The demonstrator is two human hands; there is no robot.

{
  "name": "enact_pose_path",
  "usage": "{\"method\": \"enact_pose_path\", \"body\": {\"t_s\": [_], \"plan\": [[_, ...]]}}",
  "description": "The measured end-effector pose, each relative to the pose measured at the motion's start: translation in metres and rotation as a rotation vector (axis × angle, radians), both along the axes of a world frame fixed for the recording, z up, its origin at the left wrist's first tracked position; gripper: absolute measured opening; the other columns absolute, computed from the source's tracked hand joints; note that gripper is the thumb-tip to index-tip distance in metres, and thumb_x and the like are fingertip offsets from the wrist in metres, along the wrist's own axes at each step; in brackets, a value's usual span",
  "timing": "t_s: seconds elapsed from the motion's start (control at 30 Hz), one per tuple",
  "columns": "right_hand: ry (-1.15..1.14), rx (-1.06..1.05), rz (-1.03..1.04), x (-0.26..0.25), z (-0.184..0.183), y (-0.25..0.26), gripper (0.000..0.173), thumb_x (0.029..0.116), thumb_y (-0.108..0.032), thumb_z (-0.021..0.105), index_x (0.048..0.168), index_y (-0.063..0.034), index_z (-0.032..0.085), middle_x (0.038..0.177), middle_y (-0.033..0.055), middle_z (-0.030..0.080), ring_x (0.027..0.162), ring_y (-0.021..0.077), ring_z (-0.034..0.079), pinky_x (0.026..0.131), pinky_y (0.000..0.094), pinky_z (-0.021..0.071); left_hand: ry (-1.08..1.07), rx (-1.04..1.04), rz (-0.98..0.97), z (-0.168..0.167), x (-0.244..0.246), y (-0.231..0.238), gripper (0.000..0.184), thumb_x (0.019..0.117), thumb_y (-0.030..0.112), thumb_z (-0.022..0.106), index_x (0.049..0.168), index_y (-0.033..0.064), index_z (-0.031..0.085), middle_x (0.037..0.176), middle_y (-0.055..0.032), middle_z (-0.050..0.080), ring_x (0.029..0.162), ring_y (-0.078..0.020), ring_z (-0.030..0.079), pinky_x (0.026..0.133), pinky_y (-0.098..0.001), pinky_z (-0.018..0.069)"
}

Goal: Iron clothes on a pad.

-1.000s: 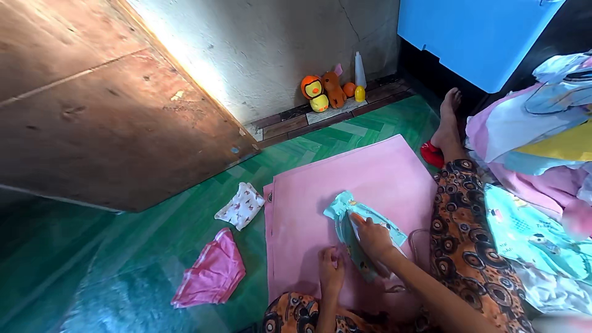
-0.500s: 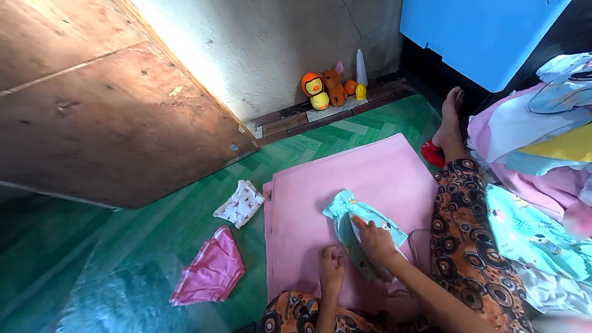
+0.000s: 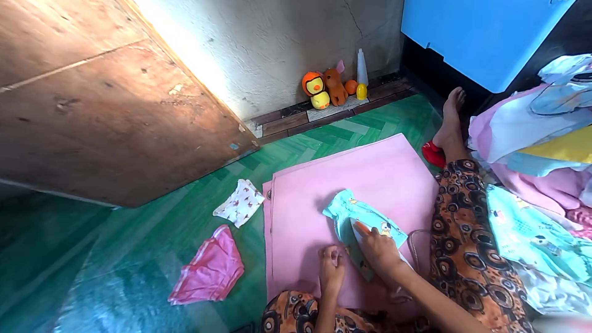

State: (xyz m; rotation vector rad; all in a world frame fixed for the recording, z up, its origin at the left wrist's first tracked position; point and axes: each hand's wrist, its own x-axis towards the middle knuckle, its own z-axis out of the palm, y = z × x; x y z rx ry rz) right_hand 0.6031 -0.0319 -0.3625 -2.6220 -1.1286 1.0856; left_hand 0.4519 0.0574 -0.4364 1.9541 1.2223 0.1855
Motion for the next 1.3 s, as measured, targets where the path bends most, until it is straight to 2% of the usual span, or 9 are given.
{"method": "enact_pose_path", "body": {"t_s": [0.17, 0.27, 0.37, 0.47, 0.63, 0.8, 0.97, 1.13, 1.3], "plan": [[0.032, 0.026, 0.003, 0.01, 0.006, 0.024, 0.055, 0.1112, -0.025, 0.039, 0.164, -0.0353, 0.028, 0.144, 0.0283, 0.053, 0.113, 0.0471, 0.065, 0.093, 0.0606, 0.0532, -0.007, 0.028, -0.015, -0.002, -0.002, 0.001, 0.032, 0.096, 0.007, 0.062, 0.126, -0.0037, 0.065, 0.133, -0.0267, 0.057, 0.115, -0.033, 0.064, 0.097, -0.0433, 0.0544], [0.052, 0.027, 0.016, 0.004, 0.002, 0.014, 0.055, 0.1108, -0.027, 0.04, 0.164, -0.036, 0.028, 0.144, 0.0289, 0.053, 0.113, 0.0477, 0.065, 0.093, 0.0616, 0.0526, -0.019, 0.044, -0.016, -0.005, -0.002, 0.001, 0.031, 0.0953, 0.006, 0.063, 0.125, -0.0039, 0.065, 0.131, -0.0266, 0.059, 0.112, -0.0329, 0.065, 0.095, -0.0439, 0.0552], [0.05, 0.037, 0.045, -0.016, -0.002, -0.008, 0.054, 0.1105, -0.029, 0.042, 0.163, -0.036, 0.03, 0.14, 0.03, 0.055, 0.109, 0.0492, 0.066, 0.089, 0.0631, 0.0539, 0.007, 0.028, -0.01, -0.003, -0.001, 0.001, 0.032, 0.0961, 0.007, 0.063, 0.126, -0.0032, 0.065, 0.134, -0.0265, 0.057, 0.115, -0.0334, 0.064, 0.096, -0.0445, 0.0548], [0.04, 0.033, 0.057, -0.032, -0.005, -0.017, 0.058, 0.1095, -0.021, 0.043, 0.163, -0.0369, 0.03, 0.138, 0.0302, 0.056, 0.106, 0.049, 0.067, 0.087, 0.0618, 0.0552, 0.031, 0.038, -0.017, 0.001, 0.001, 0.0, 0.033, 0.0963, 0.008, 0.062, 0.128, -0.0029, 0.064, 0.137, -0.0266, 0.056, 0.119, -0.0346, 0.062, 0.1, -0.045, 0.0534], [0.044, 0.034, 0.053, -0.029, -0.001, 0.015, 0.056, 0.1104, -0.025, 0.042, 0.164, -0.0342, 0.029, 0.141, 0.0307, 0.054, 0.108, 0.0483, 0.067, 0.088, 0.0606, 0.0553, 0.037, 0.034, -0.027, 0.002, 0.0, 0.0, 0.032, 0.0975, 0.01, 0.062, 0.127, -0.0017, 0.065, 0.136, -0.0256, 0.057, 0.117, -0.0331, 0.063, 0.099, -0.0437, 0.0538], [0.022, 0.043, 0.049, -0.028, 0.002, 0.039, 0.061, 0.1074, -0.015, 0.044, 0.164, -0.032, 0.028, 0.139, 0.0306, 0.055, 0.107, 0.0471, 0.067, 0.086, 0.0594, 0.056, 0.025, 0.032, -0.014, 0.001, -0.003, 0.001, 0.03, 0.0976, 0.012, 0.062, 0.126, 0.0015, 0.067, 0.134, -0.0236, 0.058, 0.112, -0.031, 0.065, 0.095, -0.0427, 0.0553], [0.05, 0.021, 0.049, -0.035, 0.002, 0.011, 0.053, 0.112, -0.028, 0.038, 0.164, -0.0345, 0.028, 0.141, 0.0308, 0.053, 0.107, 0.0482, 0.067, 0.087, 0.0606, 0.0551, 0.034, 0.022, -0.021, 0.001, -0.002, 0.001, 0.031, 0.0981, 0.013, 0.062, 0.127, 0.0015, 0.066, 0.135, -0.0233, 0.058, 0.115, -0.0316, 0.064, 0.097, -0.0435, 0.0546], [0.035, 0.023, 0.06, -0.035, -0.003, 0.011, 0.053, 0.1122, -0.029, 0.037, 0.164, -0.0355, 0.028, 0.14, 0.0299, 0.054, 0.106, 0.0474, 0.067, 0.087, 0.0594, 0.0555, 0.044, 0.019, -0.019, 0.0, 0.0, 0.002, 0.031, 0.0985, 0.013, 0.062, 0.127, 0.0023, 0.066, 0.135, -0.0227, 0.057, 0.115, -0.0313, 0.063, 0.097, -0.0431, 0.0539], [0.028, 0.042, 0.067, -0.027, 0.001, 0.041, 0.061, 0.1078, -0.017, 0.044, 0.164, -0.0341, 0.028, 0.14, 0.0303, 0.054, 0.109, 0.0473, 0.066, 0.087, 0.0599, 0.0555, 0.029, 0.012, -0.023, 0.001, -0.001, 0.003, 0.032, 0.0984, 0.015, 0.062, 0.127, 0.0019, 0.066, 0.135, -0.023, 0.057, 0.11, -0.0296, 0.065, 0.095, -0.0421, 0.0554]]}}
